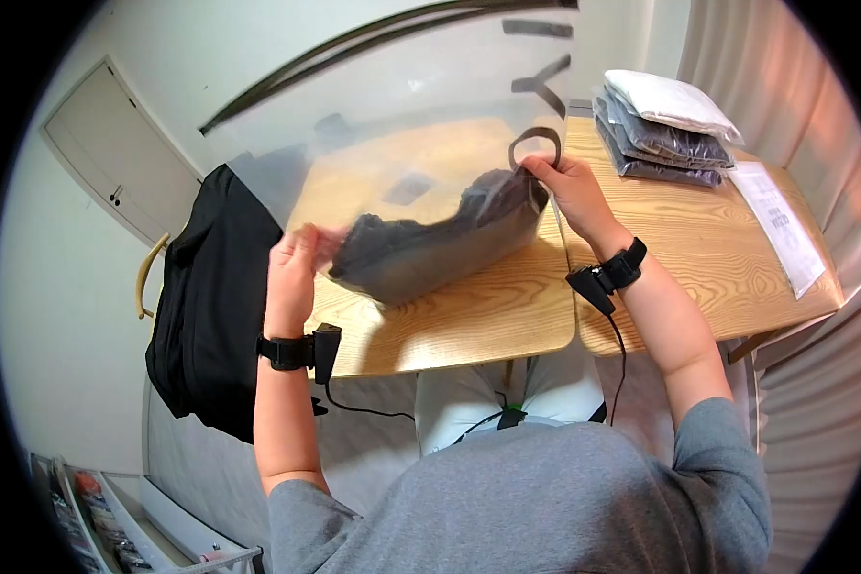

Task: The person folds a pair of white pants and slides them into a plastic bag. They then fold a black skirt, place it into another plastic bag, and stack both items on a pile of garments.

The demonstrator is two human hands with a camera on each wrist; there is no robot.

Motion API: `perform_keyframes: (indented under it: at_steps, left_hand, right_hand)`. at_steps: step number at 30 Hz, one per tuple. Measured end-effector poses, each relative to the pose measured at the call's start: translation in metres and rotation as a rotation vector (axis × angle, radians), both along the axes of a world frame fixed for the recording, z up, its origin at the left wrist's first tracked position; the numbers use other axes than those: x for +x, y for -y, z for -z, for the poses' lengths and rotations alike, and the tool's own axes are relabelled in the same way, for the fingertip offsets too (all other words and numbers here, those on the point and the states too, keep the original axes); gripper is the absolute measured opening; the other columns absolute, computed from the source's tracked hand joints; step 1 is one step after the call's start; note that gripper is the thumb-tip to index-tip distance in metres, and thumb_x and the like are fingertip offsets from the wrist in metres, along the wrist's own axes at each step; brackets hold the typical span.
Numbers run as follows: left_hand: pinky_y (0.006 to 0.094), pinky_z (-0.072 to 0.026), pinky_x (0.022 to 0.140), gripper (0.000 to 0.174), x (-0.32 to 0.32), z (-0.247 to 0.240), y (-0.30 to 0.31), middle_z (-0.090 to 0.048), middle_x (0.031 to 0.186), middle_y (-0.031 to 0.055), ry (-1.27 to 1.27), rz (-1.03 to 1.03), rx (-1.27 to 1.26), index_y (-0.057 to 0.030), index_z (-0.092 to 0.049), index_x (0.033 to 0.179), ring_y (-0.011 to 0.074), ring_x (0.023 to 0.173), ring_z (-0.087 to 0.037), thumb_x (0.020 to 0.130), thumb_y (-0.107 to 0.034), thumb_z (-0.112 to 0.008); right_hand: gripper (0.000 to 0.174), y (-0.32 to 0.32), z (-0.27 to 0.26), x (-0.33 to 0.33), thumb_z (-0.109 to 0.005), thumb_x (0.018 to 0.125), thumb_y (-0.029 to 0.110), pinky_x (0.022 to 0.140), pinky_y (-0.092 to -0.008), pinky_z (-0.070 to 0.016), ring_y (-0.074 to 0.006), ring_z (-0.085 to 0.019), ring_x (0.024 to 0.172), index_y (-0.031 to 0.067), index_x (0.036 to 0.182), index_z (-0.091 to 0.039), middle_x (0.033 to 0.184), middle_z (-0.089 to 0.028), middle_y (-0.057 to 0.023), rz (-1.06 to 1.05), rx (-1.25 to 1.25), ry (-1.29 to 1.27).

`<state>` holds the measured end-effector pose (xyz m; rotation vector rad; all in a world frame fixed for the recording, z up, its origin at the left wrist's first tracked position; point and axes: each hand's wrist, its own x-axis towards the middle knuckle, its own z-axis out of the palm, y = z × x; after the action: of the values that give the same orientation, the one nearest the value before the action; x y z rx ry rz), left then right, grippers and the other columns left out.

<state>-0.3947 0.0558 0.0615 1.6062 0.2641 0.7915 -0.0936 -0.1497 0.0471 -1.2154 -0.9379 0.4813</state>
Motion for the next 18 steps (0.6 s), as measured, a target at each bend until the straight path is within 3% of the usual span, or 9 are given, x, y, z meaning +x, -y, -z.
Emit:
perform_keyframes:
  at_steps: [3, 6, 9, 11, 14, 15, 18]
  left_hand:
    - [0.0219, -0.0456, 0.064, 0.031, 0.006, -0.018, 0.006, -0.064, 0.079, 0.0034, 0.078, -0.210, 0.033, -0.0038, -0.059, 0.083, 0.0083, 0.067, -0.058, 0.098, -0.027, -0.045]
    - [0.0214, -0.0449, 0.060, 0.033, 0.012, -0.021, 0.005, -0.062, 0.074, 0.0027, 0.080, -0.286, 0.047, -0.0031, -0.057, 0.080, 0.0077, 0.064, -0.056, 0.098, -0.028, -0.045]
    - [0.0208, -0.0440, 0.058, 0.030, 0.016, -0.014, -0.004, -0.054, 0.067, -0.0016, -0.007, -0.242, -0.021, -0.0037, -0.057, 0.081, 0.0079, 0.063, -0.056, 0.096, -0.029, -0.048]
    - [0.0177, -0.0381, 0.054, 0.028, 0.020, -0.014, 0.006, -0.053, 0.069, -0.0046, -0.020, -0.252, -0.097, -0.0064, -0.059, 0.081, 0.0028, 0.060, -0.049, 0.096, -0.028, -0.048]
    - [0.0190, -0.0404, 0.056, 0.028, 0.025, -0.013, -0.001, -0.055, 0.070, -0.0029, 0.018, -0.220, -0.109, -0.0059, -0.059, 0.083, 0.0050, 0.061, -0.051, 0.097, -0.027, -0.047]
    - [0.0214, -0.0447, 0.062, 0.028, 0.024, -0.018, -0.007, -0.059, 0.075, 0.0010, 0.018, -0.191, -0.069, -0.0050, -0.059, 0.087, 0.0090, 0.067, -0.056, 0.097, -0.027, -0.046]
    - [0.0235, -0.0457, 0.071, 0.030, 0.029, -0.028, -0.015, -0.064, 0.081, 0.0045, 0.088, -0.134, 0.004, -0.0043, -0.059, 0.090, 0.0107, 0.074, -0.058, 0.098, -0.030, -0.045]
  right_hand:
    - [0.025, -0.001, -0.015, -0.015, -0.061, 0.089, 0.024, 0.070, -0.0223, -0.0452, -0.0073, -0.057, 0.073, -0.0009, 0.088, -0.066, 0.081, -0.065, -0.0012, 0.128, 0.044, 0.036]
    - [0.025, 0.002, -0.018, -0.020, -0.062, 0.089, 0.024, 0.061, -0.0207, -0.0449, -0.0073, -0.055, 0.067, -0.0002, 0.085, -0.066, 0.076, -0.064, -0.0024, 0.085, 0.142, -0.125]
    - [0.024, 0.007, -0.014, -0.019, -0.062, 0.089, 0.024, 0.060, -0.0202, -0.0449, -0.0064, -0.056, 0.067, 0.0002, 0.085, -0.065, 0.076, -0.063, -0.0021, 0.068, 0.079, -0.239]
    - [0.025, 0.010, -0.014, -0.015, -0.062, 0.089, 0.025, 0.062, -0.0209, -0.0458, -0.0068, -0.057, 0.068, 0.0001, 0.088, -0.065, 0.079, -0.065, -0.0032, 0.068, 0.005, -0.217]
    - [0.027, 0.012, -0.023, -0.019, -0.060, 0.089, 0.026, 0.066, -0.0225, -0.0470, -0.0087, -0.059, 0.070, 0.0000, 0.091, -0.064, 0.081, -0.066, -0.0043, 0.065, -0.059, -0.220]
    - [0.028, 0.010, -0.023, -0.015, -0.060, 0.090, 0.027, 0.070, -0.0238, -0.0469, -0.0102, -0.060, 0.073, -0.0001, 0.092, -0.064, 0.083, -0.066, -0.0048, 0.043, -0.017, -0.204]
    - [0.029, 0.002, -0.029, -0.003, -0.060, 0.090, 0.029, 0.078, -0.0259, -0.0458, -0.0126, -0.060, 0.081, -0.0003, 0.094, -0.064, 0.086, -0.066, -0.0057, 0.000, 0.086, -0.164]
